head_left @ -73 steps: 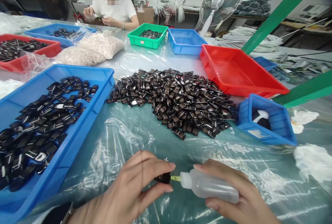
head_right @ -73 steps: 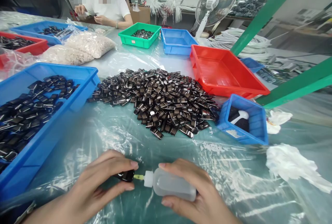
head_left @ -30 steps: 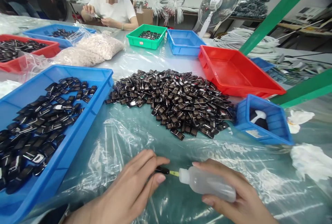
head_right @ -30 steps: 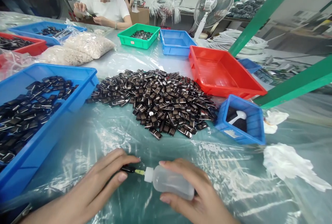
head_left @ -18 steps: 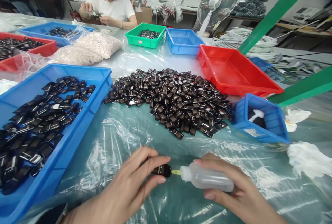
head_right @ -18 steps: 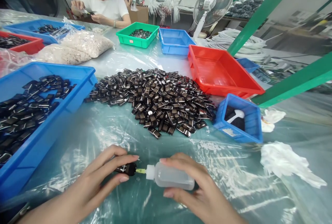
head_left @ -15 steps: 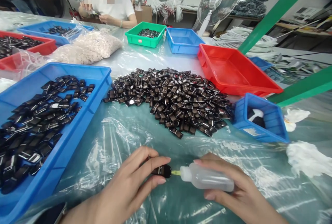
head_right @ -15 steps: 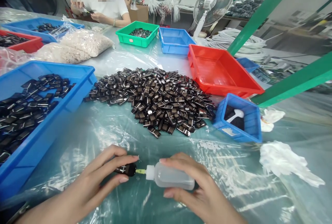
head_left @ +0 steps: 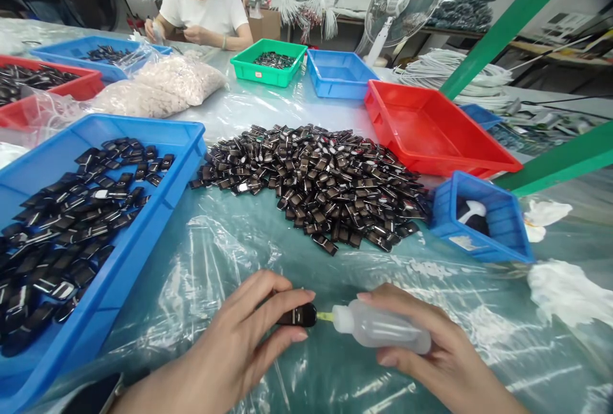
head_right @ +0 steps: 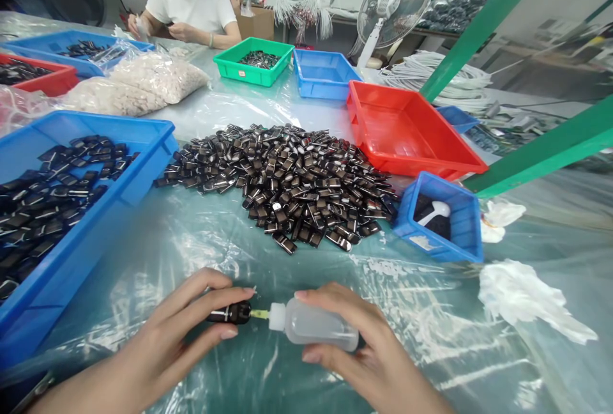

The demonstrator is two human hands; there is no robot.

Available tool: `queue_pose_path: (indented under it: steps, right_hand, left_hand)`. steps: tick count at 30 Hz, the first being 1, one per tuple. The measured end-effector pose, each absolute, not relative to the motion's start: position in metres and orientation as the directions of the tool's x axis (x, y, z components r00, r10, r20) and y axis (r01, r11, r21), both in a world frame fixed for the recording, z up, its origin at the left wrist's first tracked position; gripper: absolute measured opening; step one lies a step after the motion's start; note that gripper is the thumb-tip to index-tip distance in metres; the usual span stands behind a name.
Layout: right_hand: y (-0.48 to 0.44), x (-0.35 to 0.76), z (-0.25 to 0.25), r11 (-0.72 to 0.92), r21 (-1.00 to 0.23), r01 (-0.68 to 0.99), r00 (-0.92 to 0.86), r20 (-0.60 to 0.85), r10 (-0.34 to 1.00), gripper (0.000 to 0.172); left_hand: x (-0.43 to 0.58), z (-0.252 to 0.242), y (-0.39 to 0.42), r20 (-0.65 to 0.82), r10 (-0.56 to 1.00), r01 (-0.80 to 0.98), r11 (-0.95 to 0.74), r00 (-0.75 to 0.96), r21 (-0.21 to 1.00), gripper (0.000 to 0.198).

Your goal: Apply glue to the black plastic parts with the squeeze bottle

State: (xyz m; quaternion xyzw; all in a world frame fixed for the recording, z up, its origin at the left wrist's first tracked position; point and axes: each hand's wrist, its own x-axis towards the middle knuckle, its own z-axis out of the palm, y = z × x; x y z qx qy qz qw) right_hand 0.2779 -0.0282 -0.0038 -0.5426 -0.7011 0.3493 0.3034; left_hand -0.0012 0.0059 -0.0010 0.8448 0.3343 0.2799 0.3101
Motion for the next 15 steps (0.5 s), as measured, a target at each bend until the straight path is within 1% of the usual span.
queue_pose_path:
  steps: [5, 7, 10, 12, 15]
  right_hand:
    - [-0.031, 0.273, -0.004, 0.097, -0.848, 0.521, -0.176, 0.004, 0.984, 0.037]
    - [-0.033, 0.270, -0.005, 0.018, -0.886, 0.464, -0.114, -0.039, 0.993, 0.036]
    - [-0.035, 0.264, -0.005, -0.073, -0.938, 0.340, -0.035, -0.091, 0.995, 0.034]
    - [-0.035, 0.263, -0.004, -0.071, -0.949, 0.306, -0.051, -0.091, 0.995, 0.033]
    - [-0.032, 0.263, -0.002, -0.044, -0.940, 0.340, -0.034, -0.059, 0.998, 0.033]
  left_hand:
    - [-0.001, 0.000, 0.005, 0.266, 0.737, 0.408, -0.595, 0.622, 0.693, 0.028]
    - [-0.001, 0.001, 0.005, 0.284, 0.734, 0.405, -0.606, 0.617, 0.684, 0.028]
    - [0.000, -0.001, 0.003, 0.268, 0.736, 0.402, -0.594, 0.622, 0.697, 0.029]
    - [-0.001, -0.005, 0.002, 0.254, 0.742, 0.400, -0.578, 0.620, 0.711, 0.030]
    - [-0.002, -0.010, 0.001, 0.260, 0.787, 0.407, -0.535, 0.560, 0.741, 0.032]
